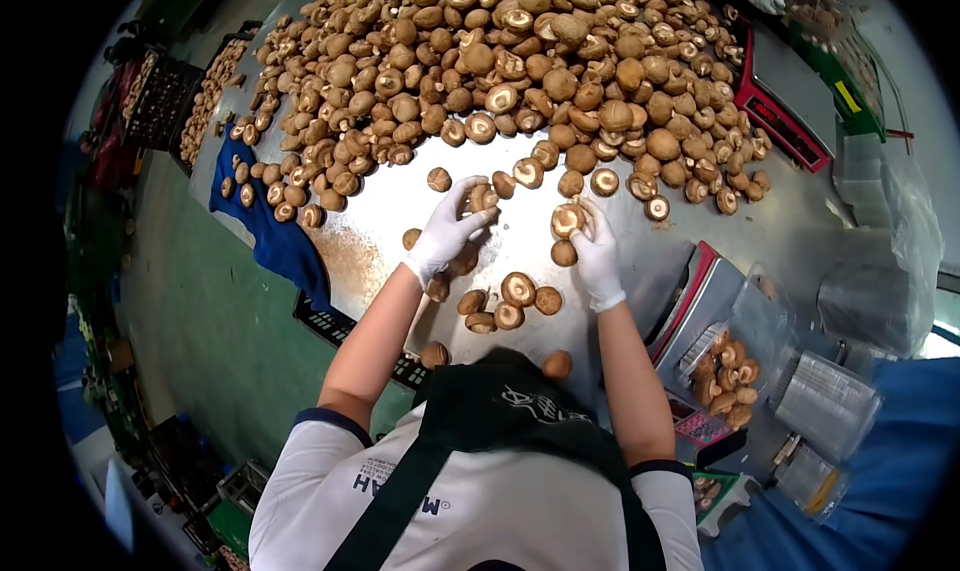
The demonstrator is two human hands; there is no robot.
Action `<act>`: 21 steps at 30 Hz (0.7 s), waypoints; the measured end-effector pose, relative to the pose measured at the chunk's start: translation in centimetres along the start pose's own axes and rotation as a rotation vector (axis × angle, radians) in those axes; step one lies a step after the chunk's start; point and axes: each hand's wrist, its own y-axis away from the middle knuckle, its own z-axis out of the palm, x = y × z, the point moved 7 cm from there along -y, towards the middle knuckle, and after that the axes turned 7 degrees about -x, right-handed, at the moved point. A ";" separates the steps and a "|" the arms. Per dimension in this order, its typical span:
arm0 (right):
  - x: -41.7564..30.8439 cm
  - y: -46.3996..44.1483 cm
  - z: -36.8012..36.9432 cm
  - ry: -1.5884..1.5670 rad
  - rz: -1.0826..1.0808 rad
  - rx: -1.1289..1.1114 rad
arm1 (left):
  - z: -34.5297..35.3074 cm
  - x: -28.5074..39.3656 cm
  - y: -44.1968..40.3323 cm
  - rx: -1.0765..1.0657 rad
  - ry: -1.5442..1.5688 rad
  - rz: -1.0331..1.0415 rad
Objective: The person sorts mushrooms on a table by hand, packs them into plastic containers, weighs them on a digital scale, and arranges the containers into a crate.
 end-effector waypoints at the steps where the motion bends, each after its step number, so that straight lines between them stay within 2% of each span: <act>1: -0.1 0.7 -0.5 0.019 0.002 0.003 | 0.7 0.1 0.6 -0.061 0.144 0.065; 3: -0.7 2.0 -1.1 0.054 0.002 0.001 | 1.9 0.1 2.0 -0.165 0.445 0.119; 7: -2.2 4.1 -2.3 0.092 0.030 0.091 | 3.9 0.1 4.4 -0.276 0.643 0.201; 11: -2.9 5.9 -2.7 -0.041 0.043 0.155 | 4.5 -0.3 6.4 -0.231 0.597 0.135; 13: -3.6 6.6 -1.9 -0.114 -0.006 0.114 | 5.3 -0.7 7.3 -0.242 0.600 0.072; 16: -4.9 8.0 -0.8 -0.055 -0.047 0.081 | 6.9 -1.2 8.4 -0.266 0.595 -0.003; 21: -6.5 9.8 0.7 -0.017 -0.090 0.041 | 9.8 -1.7 9.7 -0.380 0.690 -0.006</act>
